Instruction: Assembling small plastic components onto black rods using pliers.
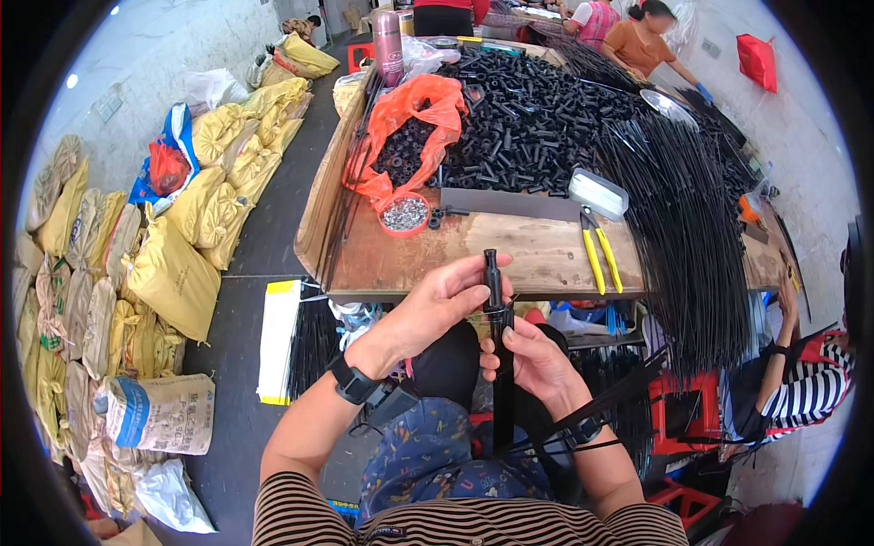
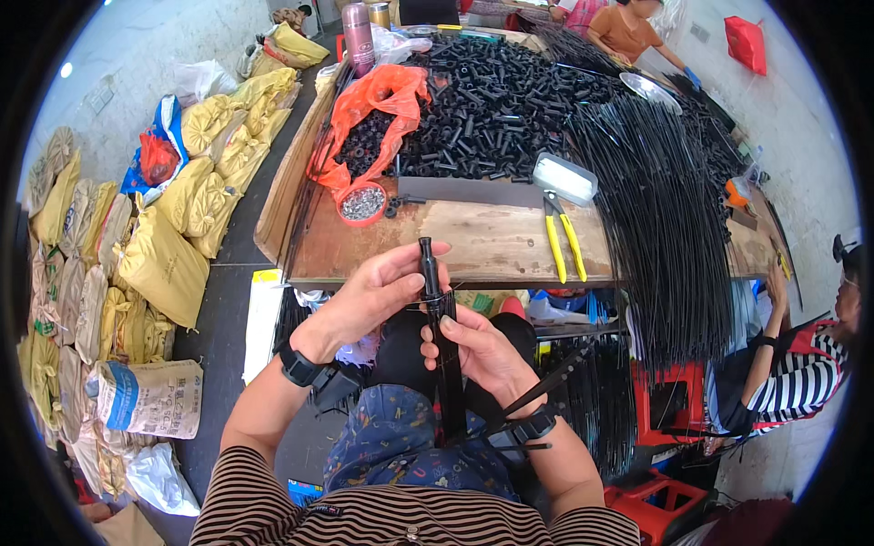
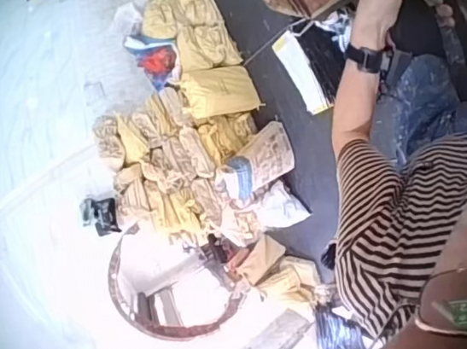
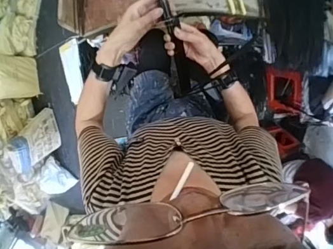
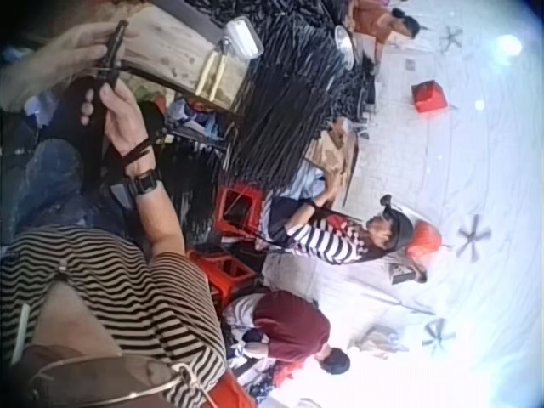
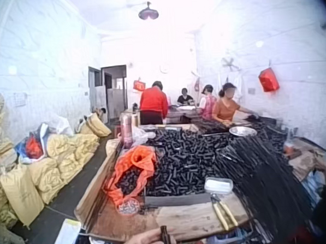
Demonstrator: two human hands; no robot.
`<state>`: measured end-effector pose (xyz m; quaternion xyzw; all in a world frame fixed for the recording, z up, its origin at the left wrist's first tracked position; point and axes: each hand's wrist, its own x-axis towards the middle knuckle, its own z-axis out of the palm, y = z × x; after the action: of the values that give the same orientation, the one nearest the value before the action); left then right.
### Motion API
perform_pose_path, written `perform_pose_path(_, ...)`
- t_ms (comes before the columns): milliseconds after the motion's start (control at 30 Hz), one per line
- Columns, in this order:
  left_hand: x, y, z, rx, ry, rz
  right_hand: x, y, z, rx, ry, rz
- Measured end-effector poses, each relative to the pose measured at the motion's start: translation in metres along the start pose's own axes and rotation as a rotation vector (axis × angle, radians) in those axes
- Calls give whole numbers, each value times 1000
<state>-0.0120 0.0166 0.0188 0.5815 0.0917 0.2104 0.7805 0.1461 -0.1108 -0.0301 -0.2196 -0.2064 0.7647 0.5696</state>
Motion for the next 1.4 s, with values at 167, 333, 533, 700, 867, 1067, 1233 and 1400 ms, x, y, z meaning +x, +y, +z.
perform_pose_path(167, -6, -5, 5, 5, 113, -10, 0, 0, 1, 4, 9, -19)
perform_pose_path(333, -16, -19, 11, -77, 191, -97, 0, -1, 2, -44, 38, -33)
perform_pose_path(533, -20, -30, 15, -169, 284, -25, 1, 0, 5, -81, 78, -27)
perform_pose_path(700, -21, -32, 18, -189, 312, 29, 0, 0, 9, -91, 80, -35)
perform_pose_path(867, -25, -31, 21, -301, 279, -21, -2, 0, 12, -124, 73, -57)
perform_pose_path(1067, -26, -29, 25, -254, 268, -23, -4, -1, 13, -140, 46, -77)
perform_pose_path(1233, -23, -29, 29, -232, 344, -17, -1, 1, 13, -135, 49, -44)
perform_pose_path(1400, -26, -30, 31, -261, 347, -7, -2, 0, 15, -149, 39, -35)
